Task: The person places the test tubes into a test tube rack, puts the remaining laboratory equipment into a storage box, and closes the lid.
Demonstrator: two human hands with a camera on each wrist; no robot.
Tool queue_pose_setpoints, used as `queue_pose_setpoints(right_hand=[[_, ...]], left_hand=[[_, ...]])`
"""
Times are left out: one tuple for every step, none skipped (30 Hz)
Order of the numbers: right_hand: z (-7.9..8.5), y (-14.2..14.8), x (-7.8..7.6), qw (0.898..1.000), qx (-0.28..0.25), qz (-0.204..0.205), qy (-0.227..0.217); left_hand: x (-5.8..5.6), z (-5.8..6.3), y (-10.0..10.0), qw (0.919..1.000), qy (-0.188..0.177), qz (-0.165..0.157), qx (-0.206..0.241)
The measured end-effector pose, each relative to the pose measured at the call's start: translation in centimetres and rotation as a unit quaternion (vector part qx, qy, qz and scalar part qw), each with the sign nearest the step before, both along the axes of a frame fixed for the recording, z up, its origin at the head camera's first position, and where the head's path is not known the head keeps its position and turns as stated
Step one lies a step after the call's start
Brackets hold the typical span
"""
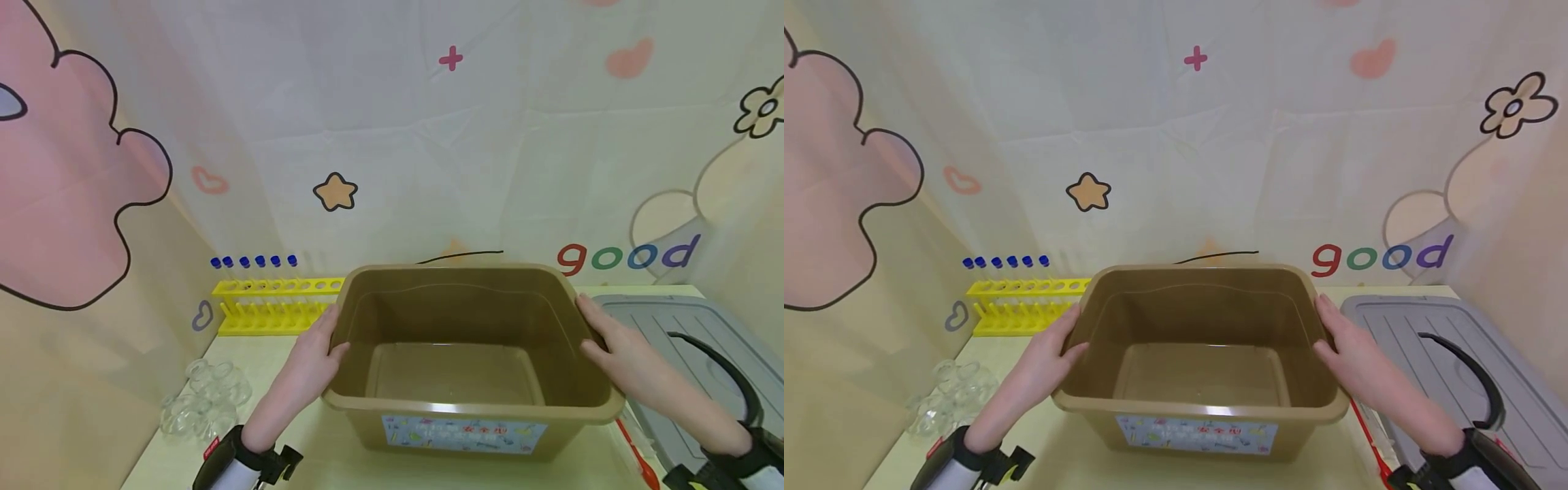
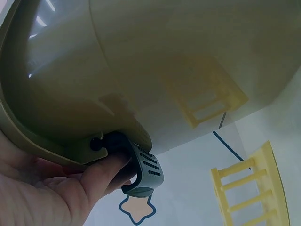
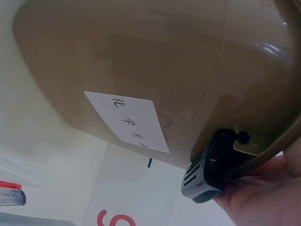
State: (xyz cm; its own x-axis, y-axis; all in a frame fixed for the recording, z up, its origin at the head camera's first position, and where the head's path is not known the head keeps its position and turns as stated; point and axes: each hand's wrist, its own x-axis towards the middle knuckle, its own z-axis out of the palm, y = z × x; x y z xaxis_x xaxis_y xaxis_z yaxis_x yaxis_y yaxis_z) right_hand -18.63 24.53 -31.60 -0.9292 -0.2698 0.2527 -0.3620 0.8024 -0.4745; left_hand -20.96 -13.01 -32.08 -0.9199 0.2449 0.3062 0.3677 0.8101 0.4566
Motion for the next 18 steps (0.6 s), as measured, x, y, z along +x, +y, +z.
queue_pose_setpoints(right_hand=[[0.00,-0.04,0.07,1.000,0.000,0.003,0.000],[0.01,-0.08,0.16,1.000,0.000,0.004,0.001],[0.02,-0.13,0.24,1.000,0.000,0.004,0.001],[0.03,-0.17,0.32,1.000,0.000,0.004,-0.001],[0.05,-0.21,0.39,1.000,0.000,0.006,0.002],[0.05,-0.24,0.45,1.000,0.000,0.003,0.001],[0.05,-0.28,0.52,1.000,0.001,0.002,0.003],[0.07,-0.31,0.59,1.000,0.001,0.002,0.004],[0.06,-0.35,0.64,1.000,0.001,0.003,0.005],[0.06,-0.38,0.69,1.000,0.002,0.001,0.006],[0.03,-0.41,0.73,1.000,0.003,0.002,0.009],[0.01,-0.44,0.77,1.000,0.003,0.000,0.010],[-0.02,-0.47,0.80,1.000,0.005,-0.001,0.012],[-0.06,-0.49,0.81,1.000,0.005,-0.004,0.012],[-0.11,-0.50,0.82,1.000,0.005,-0.004,0.015],[-0.15,-0.51,0.85,1.000,0.006,-0.004,0.017],[-0.21,-0.50,0.86,1.000,0.005,-0.004,0.019],[-0.26,-0.49,0.86,1.000,0.005,-0.004,0.021]], left_hand=[[0.09,-0.01,-0.05,1.0000,0.000,-0.001,-0.002],[0.17,-0.02,-0.09,1.0000,-0.001,-0.001,-0.004],[0.25,-0.03,-0.13,1.0000,-0.001,-0.001,-0.006],[0.34,-0.03,-0.16,1.0000,-0.002,-0.001,-0.007],[0.42,-0.02,-0.19,1.0000,-0.004,-0.001,-0.008],[0.49,-0.02,-0.21,0.9999,-0.005,-0.001,-0.009],[0.57,-0.02,-0.22,0.9999,-0.007,-0.001,-0.009],[0.63,-0.01,-0.22,0.9999,-0.010,0.001,-0.010],[0.70,0.00,-0.23,0.9999,-0.012,0.002,-0.009],[0.77,0.01,-0.24,0.9998,-0.015,0.003,-0.010],[0.84,0.03,-0.25,0.9998,-0.017,0.004,-0.011],[0.89,0.05,-0.27,0.9997,-0.019,0.005,-0.012],[0.92,0.07,-0.29,0.9997,-0.021,0.006,-0.013],[0.95,0.10,-0.32,0.9996,-0.022,0.007,-0.013],[0.96,0.13,-0.36,0.9997,-0.022,0.006,-0.010],[0.94,0.17,-0.42,0.9997,-0.021,0.005,-0.007],[0.90,0.20,-0.50,0.9998,-0.020,0.004,-0.001],[0.86,0.24,-0.57,0.9998,-0.016,0.003,0.007]])
